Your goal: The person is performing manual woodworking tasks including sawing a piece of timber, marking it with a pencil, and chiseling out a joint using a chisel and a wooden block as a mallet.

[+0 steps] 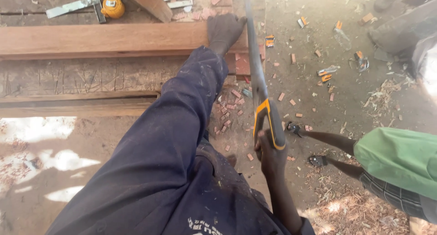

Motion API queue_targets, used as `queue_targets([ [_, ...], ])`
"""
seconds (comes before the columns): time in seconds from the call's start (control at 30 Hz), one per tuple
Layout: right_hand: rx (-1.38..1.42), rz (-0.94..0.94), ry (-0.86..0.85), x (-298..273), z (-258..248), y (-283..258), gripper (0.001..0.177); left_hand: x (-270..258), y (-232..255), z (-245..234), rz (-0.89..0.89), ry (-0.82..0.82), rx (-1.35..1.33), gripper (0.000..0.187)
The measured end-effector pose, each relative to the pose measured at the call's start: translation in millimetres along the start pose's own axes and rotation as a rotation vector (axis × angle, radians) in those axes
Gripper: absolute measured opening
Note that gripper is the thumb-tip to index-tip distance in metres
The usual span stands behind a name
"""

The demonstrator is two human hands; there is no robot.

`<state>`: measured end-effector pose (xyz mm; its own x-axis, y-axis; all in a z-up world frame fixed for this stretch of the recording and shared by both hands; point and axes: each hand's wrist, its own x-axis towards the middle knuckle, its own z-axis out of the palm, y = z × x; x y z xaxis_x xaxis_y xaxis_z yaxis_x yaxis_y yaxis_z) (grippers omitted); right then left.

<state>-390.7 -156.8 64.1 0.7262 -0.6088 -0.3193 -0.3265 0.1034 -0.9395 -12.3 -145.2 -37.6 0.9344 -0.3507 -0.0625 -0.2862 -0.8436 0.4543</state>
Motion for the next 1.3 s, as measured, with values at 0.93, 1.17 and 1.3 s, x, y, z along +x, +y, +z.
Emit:
queue_targets([
  [0.93,0.034,0.194,0.134,33,33,-36,0.04,-4,3,-6,0.014,-0.026,0.014,0.054],
  [1.17,0.009,0.224,0.164,-29,0,-3,0.037,-2,1,-2,0.024,0.047,0.001,0.064],
  [1.3,-0.297,0.146,0.196,71,46,-28,0.045,-3,1,-2,0.035,0.019,-0.017,0.053],
])
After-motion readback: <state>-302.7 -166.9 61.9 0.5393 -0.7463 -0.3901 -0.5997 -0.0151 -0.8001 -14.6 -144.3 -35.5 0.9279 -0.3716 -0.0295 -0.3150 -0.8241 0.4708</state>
